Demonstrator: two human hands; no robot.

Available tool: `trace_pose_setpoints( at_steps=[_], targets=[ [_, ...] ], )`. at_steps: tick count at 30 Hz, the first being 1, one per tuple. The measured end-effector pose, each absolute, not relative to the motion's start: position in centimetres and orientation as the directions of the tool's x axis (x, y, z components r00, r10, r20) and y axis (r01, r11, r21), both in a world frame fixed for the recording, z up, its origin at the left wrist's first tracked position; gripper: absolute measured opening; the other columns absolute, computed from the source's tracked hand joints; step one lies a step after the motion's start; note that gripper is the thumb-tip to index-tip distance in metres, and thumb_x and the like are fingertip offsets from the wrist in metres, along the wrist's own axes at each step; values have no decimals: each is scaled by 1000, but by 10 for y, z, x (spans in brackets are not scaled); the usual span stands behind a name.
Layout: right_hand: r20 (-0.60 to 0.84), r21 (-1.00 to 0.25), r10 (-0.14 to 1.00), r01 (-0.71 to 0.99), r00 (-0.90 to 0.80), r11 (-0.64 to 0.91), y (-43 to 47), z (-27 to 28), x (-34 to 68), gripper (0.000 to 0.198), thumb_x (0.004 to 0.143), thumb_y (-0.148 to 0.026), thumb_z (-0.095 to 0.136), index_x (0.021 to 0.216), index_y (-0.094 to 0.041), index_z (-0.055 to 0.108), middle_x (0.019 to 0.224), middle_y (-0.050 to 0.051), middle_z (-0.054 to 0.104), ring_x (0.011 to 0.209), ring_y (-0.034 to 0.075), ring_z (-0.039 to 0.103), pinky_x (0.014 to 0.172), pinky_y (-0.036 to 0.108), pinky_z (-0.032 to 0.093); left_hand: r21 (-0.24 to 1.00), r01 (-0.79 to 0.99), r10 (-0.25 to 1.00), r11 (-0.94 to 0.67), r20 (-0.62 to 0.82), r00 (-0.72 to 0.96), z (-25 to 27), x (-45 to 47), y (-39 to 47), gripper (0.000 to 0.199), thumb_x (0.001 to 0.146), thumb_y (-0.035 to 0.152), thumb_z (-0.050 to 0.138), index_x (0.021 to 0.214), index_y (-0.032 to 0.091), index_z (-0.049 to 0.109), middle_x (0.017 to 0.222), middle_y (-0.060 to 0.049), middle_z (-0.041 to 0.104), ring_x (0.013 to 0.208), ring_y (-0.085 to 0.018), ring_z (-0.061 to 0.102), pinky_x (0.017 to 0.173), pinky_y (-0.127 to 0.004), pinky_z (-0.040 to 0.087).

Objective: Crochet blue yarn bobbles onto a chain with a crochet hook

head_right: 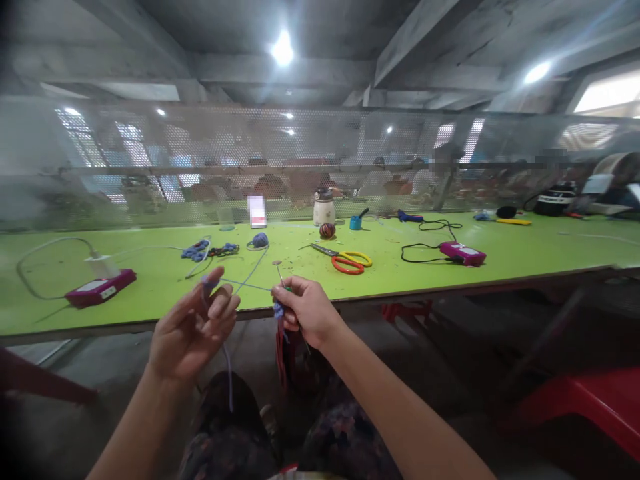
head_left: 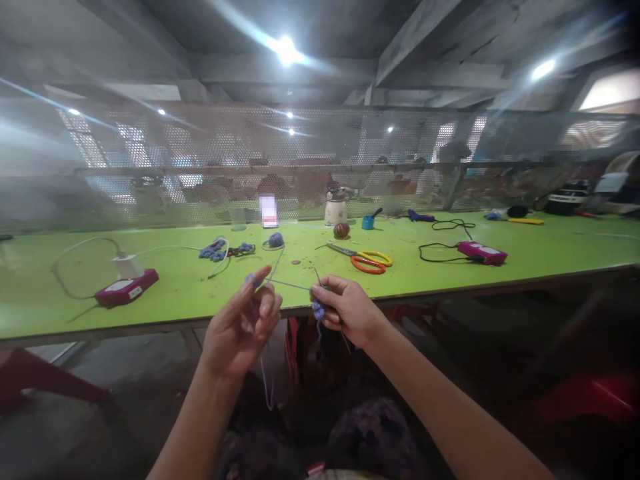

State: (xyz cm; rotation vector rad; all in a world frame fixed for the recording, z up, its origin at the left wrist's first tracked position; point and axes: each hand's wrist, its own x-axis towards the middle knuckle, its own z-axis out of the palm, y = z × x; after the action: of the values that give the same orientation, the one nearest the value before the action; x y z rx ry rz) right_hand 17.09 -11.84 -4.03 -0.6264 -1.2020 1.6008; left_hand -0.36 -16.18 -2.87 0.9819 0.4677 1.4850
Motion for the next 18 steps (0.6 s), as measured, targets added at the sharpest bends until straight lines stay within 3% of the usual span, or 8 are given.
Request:
trace_pose_setpoints(
  at_steps=[3, 5, 7, 10, 12, 15, 18],
  targets=[
    [135, -912, 913, -409, -385, -37, -120, -38, 171, 40, 59, -38, 86, 71, -14, 56, 52, -6, 56, 32, -1, 27, 30, 13, 18, 922, -255, 954, -293, 298, -20, -38, 0, -149, 49, 79, 27, 69, 126, 24, 58, 64, 4, 53, 55, -11, 43, 51, -21, 33],
    [125, -911, 909, -408, -398, -53, -121, -37, 171, 39, 59, -37, 87, 72, -13, 58, 56, -4, 59, 33, -1, 29, 30, 13, 19, 941, -31, 937, -336, 331, -112, -46, 1, -143, 54, 74, 23, 73, 126, 23, 60, 67, 4, 54, 60, -13, 45, 55, -23, 34],
    [115, -911, 905, -407, -410, -68, -122, -37, 172, 38, 59, -36, 87, 72, -13, 60, 58, -3, 61, 34, -1, 31, 31, 14, 20, 936, 38, 920, -351, 352, -171, -53, 1, -141, 41, 72, 21, 75, 113, 24, 69, 69, 3, 55, 62, -14, 43, 58, -24, 33],
    [110, -908, 899, -410, -424, -83, -124, -39, 172, 34, 64, -36, 85, 73, -12, 62, 56, -4, 59, 34, 0, 32, 32, 14, 22, 945, -5, 931, -326, 320, -175, -56, 0, -146, 2, 71, 21, 76, 71, 20, 74, 64, 2, 50, 62, -14, 39, 60, -25, 35],
    [112, -907, 892, -412, -438, -88, -127, -42, 171, 32, 67, -37, 82, 74, -12, 63, 53, -5, 55, 35, 1, 33, 33, 15, 24, 957, -86, 957, -278, 269, -109, -54, 0, -153, 22, 70, 24, 74, 50, 18, 66, 59, 0, 50, 62, -15, 43, 62, -26, 39],
    [122, -907, 874, -411, -470, -94, -134, -49, 169, 30, 72, -39, 79, 77, -13, 65, 45, -7, 48, 35, 4, 35, 35, 17, 28, 942, -275, 980, -194, 200, -4, -47, 5, -166, 33, 72, 32, 66, 42, 18, 59, 63, -5, 58, 70, -19, 55, 70, -32, 48],
    [150, -910, 867, -409, -474, -67, -142, -56, 168, 28, 76, -40, 76, 83, -15, 66, 43, -7, 49, 37, 6, 40, 40, 19, 34, 858, -501, 990, -112, 137, 13, -42, 13, -176, 20, 72, 32, 67, 58, 17, 70, 72, -5, 63, 77, -19, 61, 79, -35, 53]
  ],
)
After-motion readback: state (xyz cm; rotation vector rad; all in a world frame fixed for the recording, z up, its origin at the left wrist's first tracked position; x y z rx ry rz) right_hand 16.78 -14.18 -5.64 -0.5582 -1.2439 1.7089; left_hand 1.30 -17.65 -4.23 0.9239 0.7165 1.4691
